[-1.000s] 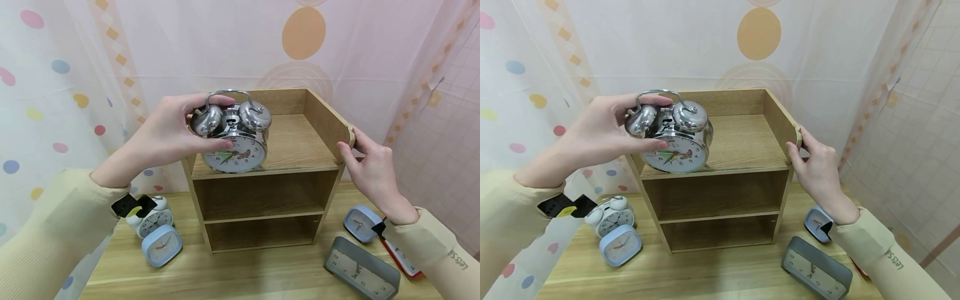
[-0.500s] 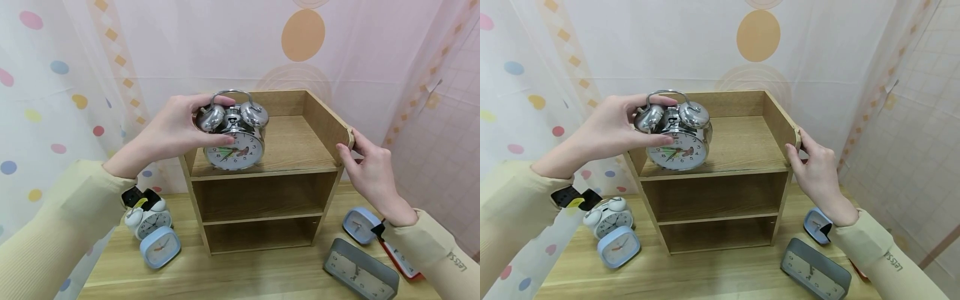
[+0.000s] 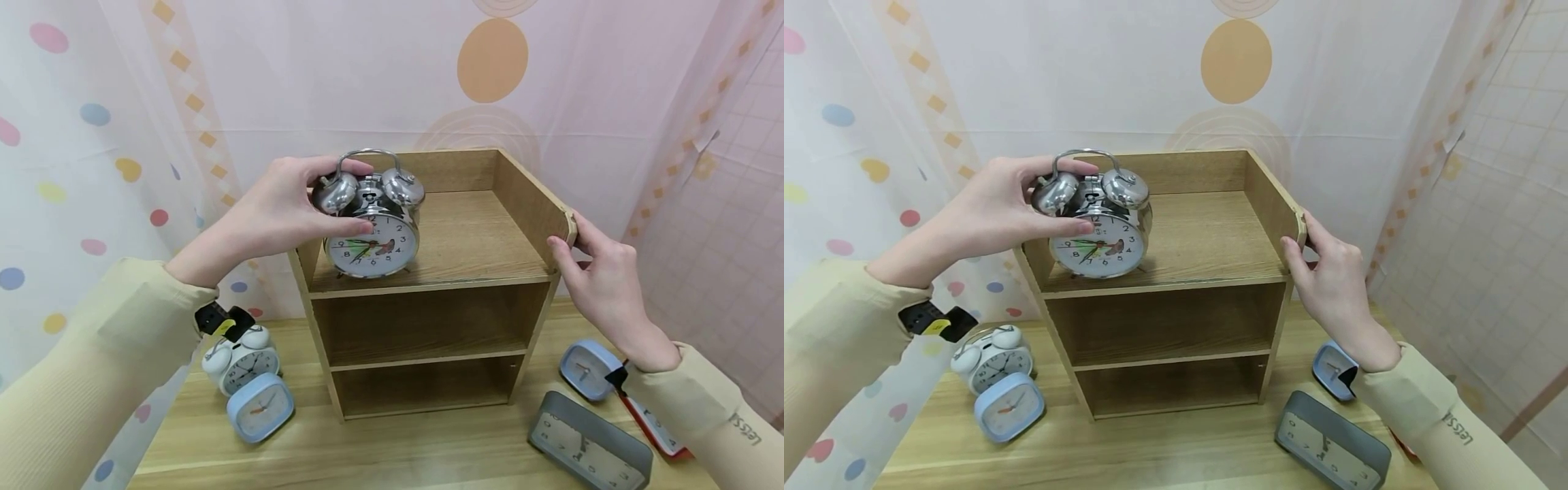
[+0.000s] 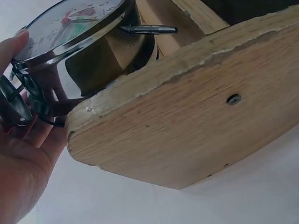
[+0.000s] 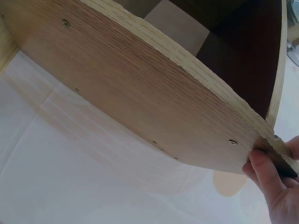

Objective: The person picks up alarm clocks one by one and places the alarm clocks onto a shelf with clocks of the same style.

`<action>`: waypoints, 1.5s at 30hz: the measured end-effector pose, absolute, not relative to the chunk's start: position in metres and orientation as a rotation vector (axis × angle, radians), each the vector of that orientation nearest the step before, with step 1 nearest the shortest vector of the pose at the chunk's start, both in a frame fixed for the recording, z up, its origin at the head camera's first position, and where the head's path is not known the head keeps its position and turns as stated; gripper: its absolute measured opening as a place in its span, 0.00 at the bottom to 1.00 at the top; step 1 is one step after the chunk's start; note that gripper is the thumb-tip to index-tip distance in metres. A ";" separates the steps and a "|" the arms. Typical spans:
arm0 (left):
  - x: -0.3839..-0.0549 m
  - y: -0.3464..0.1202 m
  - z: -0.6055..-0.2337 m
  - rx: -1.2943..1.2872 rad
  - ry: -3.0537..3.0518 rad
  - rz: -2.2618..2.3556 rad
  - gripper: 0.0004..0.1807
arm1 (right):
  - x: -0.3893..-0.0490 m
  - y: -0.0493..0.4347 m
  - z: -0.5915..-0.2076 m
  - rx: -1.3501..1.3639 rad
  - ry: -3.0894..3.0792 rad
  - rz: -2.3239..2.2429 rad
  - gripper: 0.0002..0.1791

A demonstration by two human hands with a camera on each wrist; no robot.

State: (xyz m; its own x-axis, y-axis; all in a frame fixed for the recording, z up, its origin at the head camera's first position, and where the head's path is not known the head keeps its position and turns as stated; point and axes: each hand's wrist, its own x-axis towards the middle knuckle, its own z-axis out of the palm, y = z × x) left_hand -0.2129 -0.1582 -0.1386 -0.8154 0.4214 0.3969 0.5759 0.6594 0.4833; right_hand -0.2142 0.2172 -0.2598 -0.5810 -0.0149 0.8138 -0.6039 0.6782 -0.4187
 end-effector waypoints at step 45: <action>-0.238 -0.174 -0.129 -0.735 -2.719 -0.775 0.42 | -0.214 0.215 -0.263 0.474 -2.016 0.899 0.22</action>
State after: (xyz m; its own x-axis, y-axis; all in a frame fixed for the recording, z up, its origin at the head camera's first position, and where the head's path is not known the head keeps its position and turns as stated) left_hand -0.2376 -0.1743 -0.1295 -0.8506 0.4049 0.3355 0.5210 0.7356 0.4330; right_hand -0.2137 0.2150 -0.2629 -0.5623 0.0012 0.8270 -0.6143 0.6688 -0.4187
